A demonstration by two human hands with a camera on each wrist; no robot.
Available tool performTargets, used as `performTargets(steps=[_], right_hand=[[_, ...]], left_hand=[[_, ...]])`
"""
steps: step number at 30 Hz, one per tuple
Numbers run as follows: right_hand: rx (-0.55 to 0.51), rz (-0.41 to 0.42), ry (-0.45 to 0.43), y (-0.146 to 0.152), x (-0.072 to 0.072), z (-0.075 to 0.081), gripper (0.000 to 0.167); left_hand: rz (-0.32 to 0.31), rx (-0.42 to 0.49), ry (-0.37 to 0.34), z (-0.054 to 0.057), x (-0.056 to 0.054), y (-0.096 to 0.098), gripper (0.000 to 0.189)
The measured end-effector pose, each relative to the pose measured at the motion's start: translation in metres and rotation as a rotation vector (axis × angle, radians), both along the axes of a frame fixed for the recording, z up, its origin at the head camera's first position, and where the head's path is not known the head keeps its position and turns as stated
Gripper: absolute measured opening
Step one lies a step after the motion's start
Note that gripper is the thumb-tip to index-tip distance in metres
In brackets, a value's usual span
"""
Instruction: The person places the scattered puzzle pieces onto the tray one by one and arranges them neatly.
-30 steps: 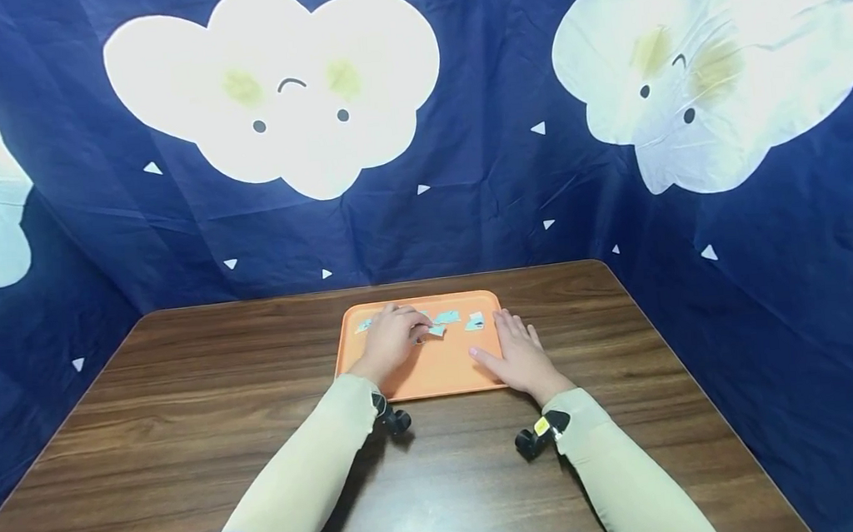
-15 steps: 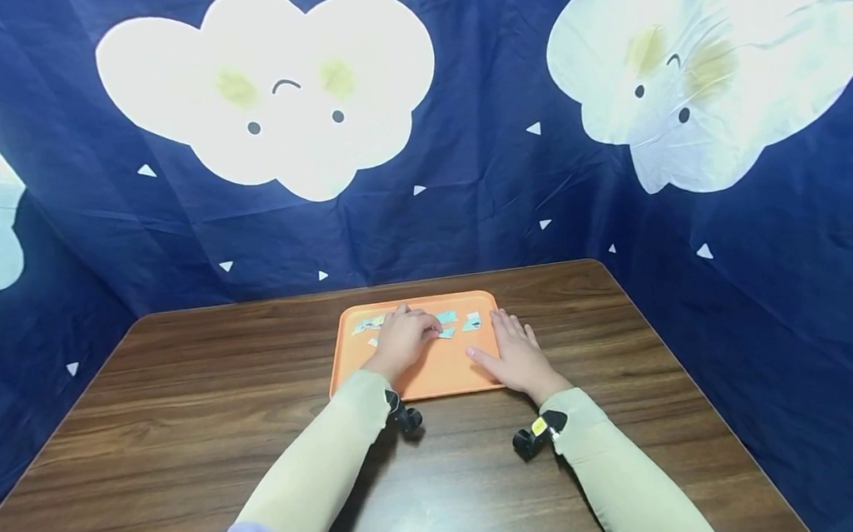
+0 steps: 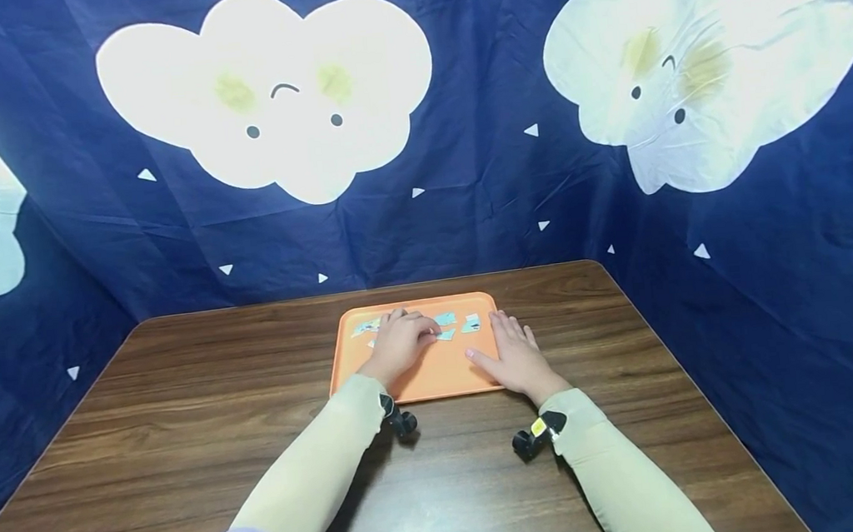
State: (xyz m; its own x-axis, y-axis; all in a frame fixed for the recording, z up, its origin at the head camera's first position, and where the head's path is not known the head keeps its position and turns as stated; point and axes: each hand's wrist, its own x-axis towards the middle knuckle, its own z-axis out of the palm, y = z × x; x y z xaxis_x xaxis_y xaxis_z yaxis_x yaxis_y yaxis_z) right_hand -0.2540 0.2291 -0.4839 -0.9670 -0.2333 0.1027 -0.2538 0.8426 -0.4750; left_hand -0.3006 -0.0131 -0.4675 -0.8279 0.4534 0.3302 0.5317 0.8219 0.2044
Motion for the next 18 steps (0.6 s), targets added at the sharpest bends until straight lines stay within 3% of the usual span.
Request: performTargets(steps=[11,18], right_hand=[[-0.015,0.017,0.016,0.001,0.002,0.002,0.096],[-0.005,0.022,0.020,0.000,0.003,0.003,0.096]], left_hand=[[-0.080,0.056,-0.075,0.004,-0.002,-0.036,0.024],[-0.079,-0.002,-0.148,0.008,0.002,-0.047,0.019]])
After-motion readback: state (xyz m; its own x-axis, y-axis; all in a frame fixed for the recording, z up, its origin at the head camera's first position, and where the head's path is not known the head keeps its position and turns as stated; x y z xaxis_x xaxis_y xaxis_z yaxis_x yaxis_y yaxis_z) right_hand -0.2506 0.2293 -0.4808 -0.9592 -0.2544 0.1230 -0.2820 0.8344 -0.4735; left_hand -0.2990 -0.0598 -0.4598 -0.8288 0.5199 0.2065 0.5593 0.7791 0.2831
